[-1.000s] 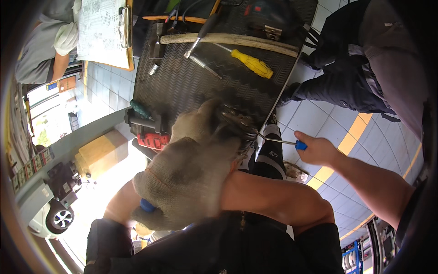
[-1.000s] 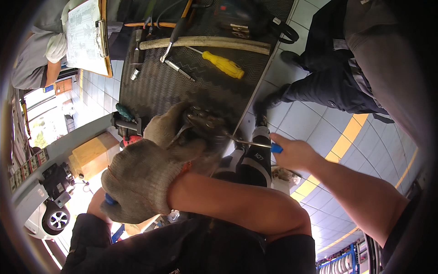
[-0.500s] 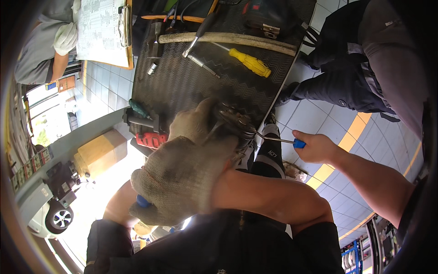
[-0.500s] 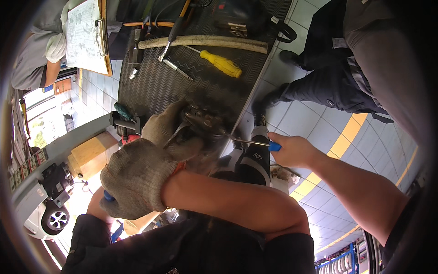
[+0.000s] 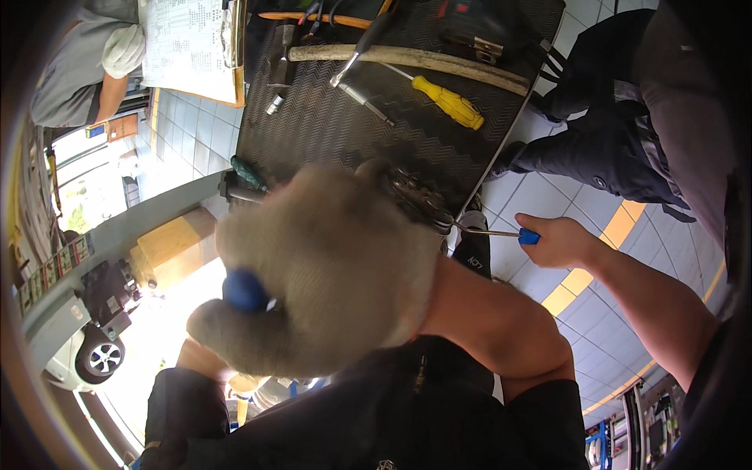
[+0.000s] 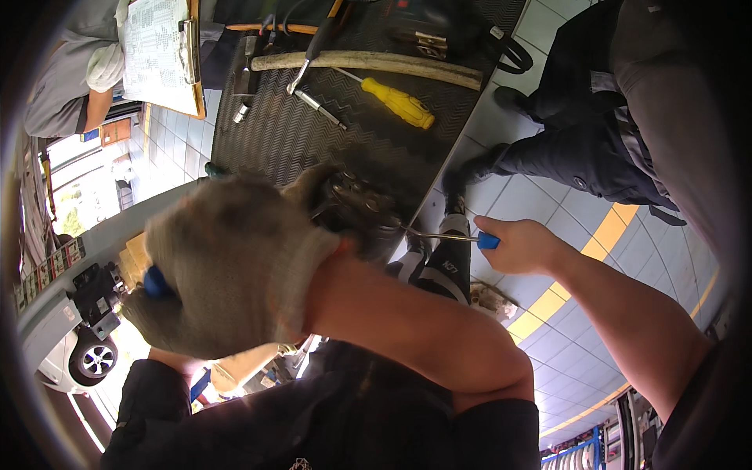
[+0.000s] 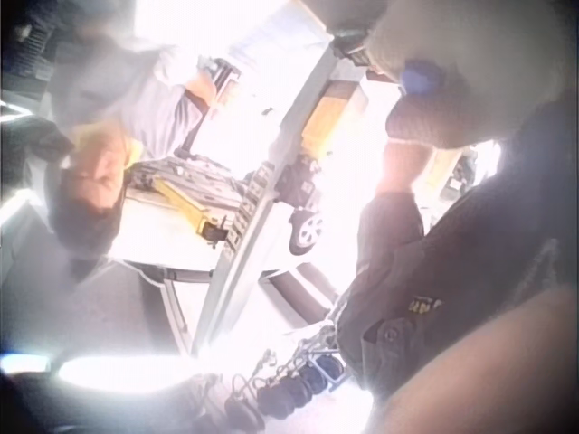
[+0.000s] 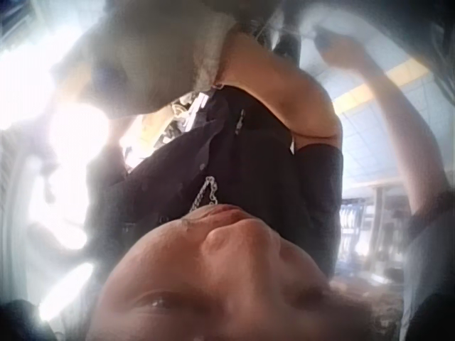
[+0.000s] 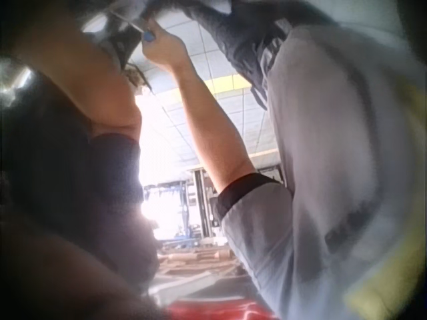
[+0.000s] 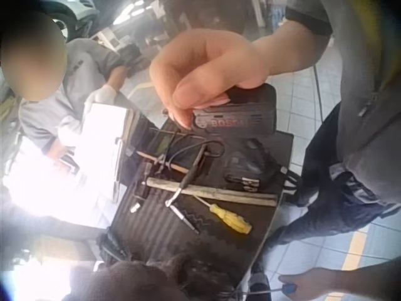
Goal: The person uses a ratchet wrench to loosen and remove bolts from a car part on a workbench. They then wipe the part with a cloth and handle a plastic bag containing small components.
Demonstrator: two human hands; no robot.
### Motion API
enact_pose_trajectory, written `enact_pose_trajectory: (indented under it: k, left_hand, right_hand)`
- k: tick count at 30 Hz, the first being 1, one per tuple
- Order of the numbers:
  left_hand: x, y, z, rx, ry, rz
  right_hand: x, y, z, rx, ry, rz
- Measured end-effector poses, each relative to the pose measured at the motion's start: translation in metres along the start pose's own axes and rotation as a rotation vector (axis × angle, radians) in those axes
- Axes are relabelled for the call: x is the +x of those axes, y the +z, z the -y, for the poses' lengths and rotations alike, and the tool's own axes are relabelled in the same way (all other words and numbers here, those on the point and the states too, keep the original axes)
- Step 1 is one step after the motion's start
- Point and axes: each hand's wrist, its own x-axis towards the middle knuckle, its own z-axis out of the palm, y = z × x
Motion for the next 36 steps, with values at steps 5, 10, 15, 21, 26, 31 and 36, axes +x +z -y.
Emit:
enact_pose_trajectory:
  k: [5,10,15,21,26,31,36]
  left_hand:
    - [-0.003,0.000,0.000,-0.002,0.002,0.002]
    - [-0.004,0.000,0.000,0.000,0.004,0.009]
    - [-0.008,-0.001,0.000,-0.010,0.002,0.005]
    - [-0.010,-0.001,-0.001,-0.009,0.027,0.007]
    - [-0.011,0.001,-0.001,0.005,0.025,0.011]
    - [-0.013,0.000,0.000,0.000,0.013,0.008]
    - [-0.011,-0.002,0.000,0.006,0.035,0.016]
  right_hand:
    - [-0.005,0.012,-0.002,-0.176,-0.027,0.161]
    - [-0.004,0.016,-0.002,-0.136,-0.090,0.019]
    - [0.001,0.008,0.001,-0.014,0.016,0.069]
    - [-0.004,0.018,-0.001,-0.135,-0.045,0.083]
    - [-0.004,0.018,0.000,-0.151,-0.007,0.150]
    - [-0.003,0.010,-0.002,-0.030,-0.086,-0.083]
    - [-0.002,0.017,0.005,-0.221,0.018,0.191]
